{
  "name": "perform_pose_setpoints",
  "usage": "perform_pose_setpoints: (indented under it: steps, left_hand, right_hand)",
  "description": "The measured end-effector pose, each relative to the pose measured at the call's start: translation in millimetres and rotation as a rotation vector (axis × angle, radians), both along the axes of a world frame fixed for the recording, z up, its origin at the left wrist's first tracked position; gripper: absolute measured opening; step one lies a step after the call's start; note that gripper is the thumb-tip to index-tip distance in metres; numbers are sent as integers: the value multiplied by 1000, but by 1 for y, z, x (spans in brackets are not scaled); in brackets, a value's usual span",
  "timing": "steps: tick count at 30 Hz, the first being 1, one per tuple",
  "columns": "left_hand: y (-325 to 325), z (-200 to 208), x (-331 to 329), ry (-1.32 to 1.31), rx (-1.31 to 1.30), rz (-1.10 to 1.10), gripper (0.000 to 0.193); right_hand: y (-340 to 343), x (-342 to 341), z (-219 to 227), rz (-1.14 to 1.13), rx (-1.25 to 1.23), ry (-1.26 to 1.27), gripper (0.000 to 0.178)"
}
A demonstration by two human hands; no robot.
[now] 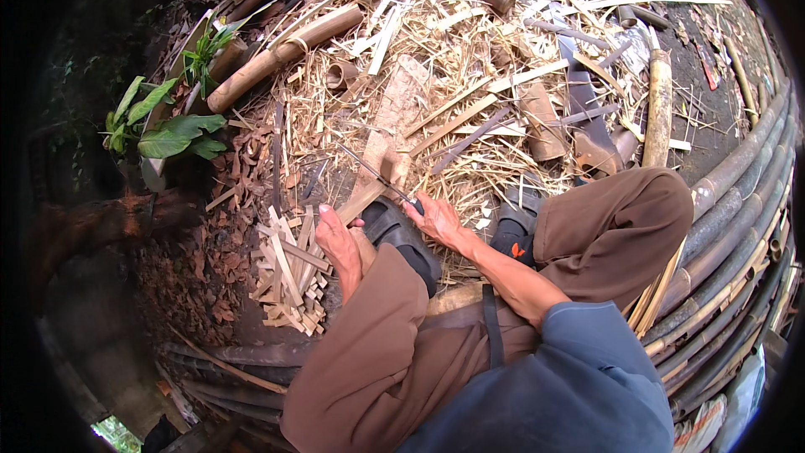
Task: The person sits on the ground and uses a machete to split small pieces of wood into thin strips. They repeatedly position the wood, strike it with the machete, and set the resulting strips aside.
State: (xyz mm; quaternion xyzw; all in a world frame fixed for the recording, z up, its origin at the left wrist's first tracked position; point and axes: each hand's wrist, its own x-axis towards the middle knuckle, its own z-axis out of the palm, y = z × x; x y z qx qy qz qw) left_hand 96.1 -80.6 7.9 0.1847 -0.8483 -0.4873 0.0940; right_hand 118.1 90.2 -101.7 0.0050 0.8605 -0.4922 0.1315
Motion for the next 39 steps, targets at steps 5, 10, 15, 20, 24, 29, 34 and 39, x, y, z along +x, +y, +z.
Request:
perform_pose_setpoints:
  steps: [5,10,15,20,24,29,34,39]
  left_hand:
    - [-1,8,-2,2,-5,-40,62]
    - [4,9,-9,0,-121,-76,60]
    - [10,14,-9,10,-11,-61,64]
    - [3,12,-17,-11,-47,-98,62]
    - [-15,2,-20,-56,-25,-103,61]
    - [-16,2,-37,-31,761,51,59]
    - [-12,-26,-41,-31,238,-34,39]
    - [1,-27,-42,96,-23,-98,29]
  right_hand:
    - [-16,6,48,7,-152,20,28]
    - [7,0,-23,-77,-18,44,35]
    - [-5,16,11,-65,-42,61,36]
    - [19,19,-25,-61,43,-83,39]
    - [18,25,-32,-57,-98,-93,41]
    - [27,40,-29,-77,-91,-124,42]
    - [40,38,-25,-142,-46,-184,48]
    - [46,22,6,-437,-79,-70,46]
